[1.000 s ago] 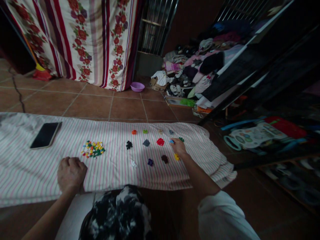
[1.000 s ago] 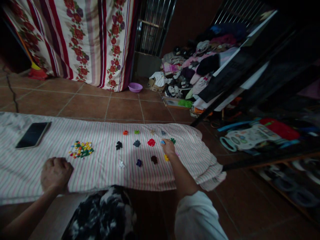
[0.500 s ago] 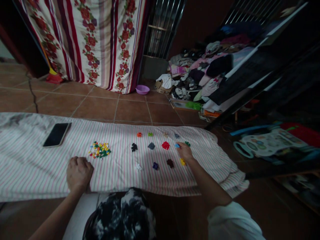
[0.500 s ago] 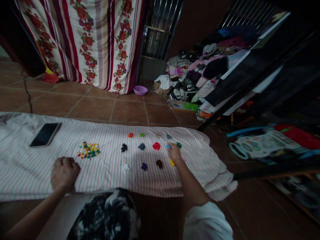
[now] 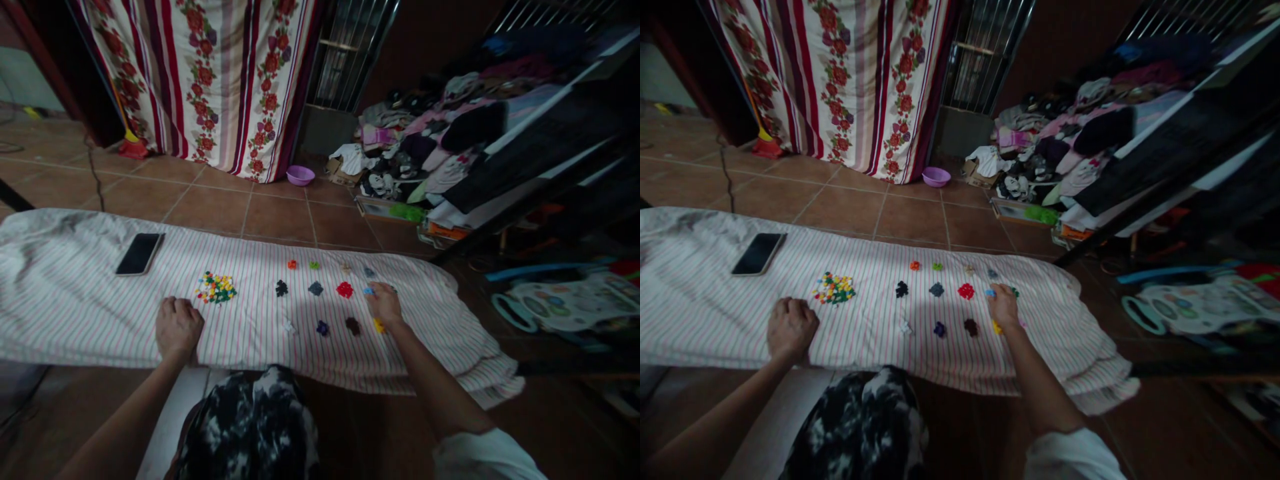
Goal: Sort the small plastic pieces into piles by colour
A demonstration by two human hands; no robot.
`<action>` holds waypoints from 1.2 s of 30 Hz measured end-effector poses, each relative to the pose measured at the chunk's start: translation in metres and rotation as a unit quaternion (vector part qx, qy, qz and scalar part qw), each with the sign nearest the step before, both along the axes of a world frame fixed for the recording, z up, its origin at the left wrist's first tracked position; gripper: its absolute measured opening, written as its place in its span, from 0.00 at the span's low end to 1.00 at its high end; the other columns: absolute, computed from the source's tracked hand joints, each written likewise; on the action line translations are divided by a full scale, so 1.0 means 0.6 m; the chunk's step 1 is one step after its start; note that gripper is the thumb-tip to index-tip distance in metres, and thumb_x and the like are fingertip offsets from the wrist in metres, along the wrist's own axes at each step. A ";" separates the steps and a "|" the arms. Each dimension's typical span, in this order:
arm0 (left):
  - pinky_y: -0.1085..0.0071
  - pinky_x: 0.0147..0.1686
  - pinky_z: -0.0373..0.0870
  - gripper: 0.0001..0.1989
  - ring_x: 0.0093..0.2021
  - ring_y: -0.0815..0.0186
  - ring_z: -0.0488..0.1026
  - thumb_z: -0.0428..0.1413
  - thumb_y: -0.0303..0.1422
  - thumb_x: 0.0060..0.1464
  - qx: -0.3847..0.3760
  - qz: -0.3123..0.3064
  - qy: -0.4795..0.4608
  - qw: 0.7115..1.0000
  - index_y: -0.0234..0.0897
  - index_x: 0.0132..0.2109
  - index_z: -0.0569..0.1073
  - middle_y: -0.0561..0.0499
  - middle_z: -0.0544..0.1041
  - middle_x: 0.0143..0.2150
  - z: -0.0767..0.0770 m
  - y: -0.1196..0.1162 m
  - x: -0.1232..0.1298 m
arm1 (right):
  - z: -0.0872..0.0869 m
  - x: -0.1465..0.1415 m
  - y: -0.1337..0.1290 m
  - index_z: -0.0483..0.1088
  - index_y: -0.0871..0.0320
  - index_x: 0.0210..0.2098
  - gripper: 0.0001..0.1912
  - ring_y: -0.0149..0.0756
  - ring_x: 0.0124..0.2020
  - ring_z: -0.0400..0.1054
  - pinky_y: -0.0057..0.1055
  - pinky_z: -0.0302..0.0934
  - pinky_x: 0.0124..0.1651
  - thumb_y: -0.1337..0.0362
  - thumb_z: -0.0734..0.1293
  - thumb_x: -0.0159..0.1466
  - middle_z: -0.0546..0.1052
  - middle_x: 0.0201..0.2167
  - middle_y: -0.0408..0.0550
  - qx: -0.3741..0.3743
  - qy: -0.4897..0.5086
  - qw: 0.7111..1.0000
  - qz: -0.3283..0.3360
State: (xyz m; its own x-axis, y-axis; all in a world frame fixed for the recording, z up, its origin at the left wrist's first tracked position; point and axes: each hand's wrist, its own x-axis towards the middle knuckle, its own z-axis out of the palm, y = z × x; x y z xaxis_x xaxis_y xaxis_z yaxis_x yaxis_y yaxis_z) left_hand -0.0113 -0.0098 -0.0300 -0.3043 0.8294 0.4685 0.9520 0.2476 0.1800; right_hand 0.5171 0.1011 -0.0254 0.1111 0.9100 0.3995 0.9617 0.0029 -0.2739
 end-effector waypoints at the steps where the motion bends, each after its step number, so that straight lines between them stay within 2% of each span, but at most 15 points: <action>1: 0.56 0.49 0.64 0.12 0.46 0.53 0.65 0.45 0.30 0.53 0.002 0.000 -0.001 1.000 0.32 0.39 0.70 0.39 0.69 0.37 -0.001 0.000 0.000 | 0.003 -0.005 -0.002 0.76 0.58 0.42 0.17 0.46 0.48 0.68 0.45 0.63 0.53 0.67 0.62 0.55 0.76 0.43 0.57 0.020 0.006 1.000 0.003; 6: 0.57 0.48 0.64 0.10 0.45 0.53 0.65 0.45 0.29 0.54 0.016 0.002 -0.009 1.000 0.33 0.37 0.70 0.41 0.68 0.37 -0.002 0.000 0.001 | 0.020 -0.062 -0.011 0.74 0.58 0.45 0.18 0.46 0.53 0.65 0.46 0.62 0.56 0.61 0.58 0.62 0.72 0.48 0.57 0.108 0.037 0.992 0.051; 10: 0.57 0.48 0.65 0.09 0.46 0.53 0.65 0.45 0.28 0.55 0.035 0.005 -0.005 0.999 0.33 0.37 0.69 0.40 0.68 0.38 -0.004 0.001 0.001 | 0.030 -0.140 -0.020 0.75 0.57 0.43 0.17 0.44 0.50 0.67 0.45 0.63 0.56 0.61 0.57 0.63 0.74 0.46 0.56 0.120 0.062 0.983 0.126; 15: 0.58 0.47 0.65 0.08 0.46 0.53 0.65 0.45 0.28 0.56 0.043 0.011 -0.005 0.999 0.34 0.37 0.69 0.39 0.68 0.39 -0.006 0.001 0.001 | 0.046 -0.257 -0.028 0.75 0.56 0.44 0.16 0.41 0.47 0.70 0.41 0.66 0.54 0.63 0.58 0.65 0.76 0.43 0.54 0.098 0.107 0.960 0.240; 18: 0.57 0.47 0.65 0.08 0.46 0.53 0.66 0.45 0.28 0.56 0.043 0.012 -0.017 0.999 0.34 0.36 0.69 0.40 0.68 0.39 -0.003 0.000 0.003 | 0.051 -0.331 -0.027 0.76 0.56 0.44 0.15 0.39 0.44 0.72 0.37 0.68 0.50 0.65 0.58 0.65 0.77 0.41 0.52 0.059 0.134 0.941 0.305; 21: 0.57 0.47 0.66 0.08 0.46 0.53 0.66 0.45 0.27 0.56 0.046 0.014 -0.025 0.999 0.34 0.36 0.69 0.39 0.69 0.39 -0.001 -0.001 0.005 | 0.045 -0.404 -0.025 0.76 0.55 0.43 0.15 0.37 0.41 0.72 0.35 0.68 0.46 0.67 0.58 0.65 0.78 0.39 0.50 0.009 0.152 0.920 0.360; 25: 0.56 0.50 0.65 0.07 0.49 0.53 0.66 0.46 0.27 0.55 0.053 0.008 -0.038 0.998 0.35 0.36 0.68 0.39 0.69 0.41 -0.002 0.000 0.005 | 0.028 -0.500 -0.020 0.76 0.56 0.43 0.14 0.37 0.42 0.72 0.35 0.66 0.47 0.69 0.60 0.65 0.78 0.39 0.51 -0.028 0.128 0.893 0.431; 29: 0.55 0.50 0.65 0.08 0.50 0.52 0.66 0.45 0.27 0.55 0.044 0.008 -0.050 0.998 0.34 0.37 0.69 0.38 0.69 0.41 -0.004 0.001 0.005 | 0.029 -0.587 -0.015 0.76 0.56 0.44 0.12 0.37 0.44 0.69 0.36 0.62 0.51 0.69 0.62 0.67 0.79 0.42 0.50 -0.059 0.062 0.886 0.456; 36: 0.54 0.51 0.66 0.09 0.54 0.52 0.66 0.45 0.26 0.56 0.057 0.016 -0.074 0.995 0.33 0.38 0.70 0.37 0.71 0.45 -0.002 0.000 0.010 | 0.070 -0.697 -0.011 0.76 0.52 0.46 0.12 0.40 0.50 0.60 0.36 0.56 0.52 0.65 0.62 0.67 0.74 0.45 0.49 -0.126 -0.026 0.897 0.423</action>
State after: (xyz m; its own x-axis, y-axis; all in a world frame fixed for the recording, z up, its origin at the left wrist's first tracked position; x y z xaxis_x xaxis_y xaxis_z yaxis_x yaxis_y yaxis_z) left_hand -0.0056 -0.0097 -0.0312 -0.4018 0.7621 0.5077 0.9052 0.2465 0.3463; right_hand 0.0987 0.0943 0.0167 -0.6753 0.7214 0.1535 0.6555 0.6824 -0.3236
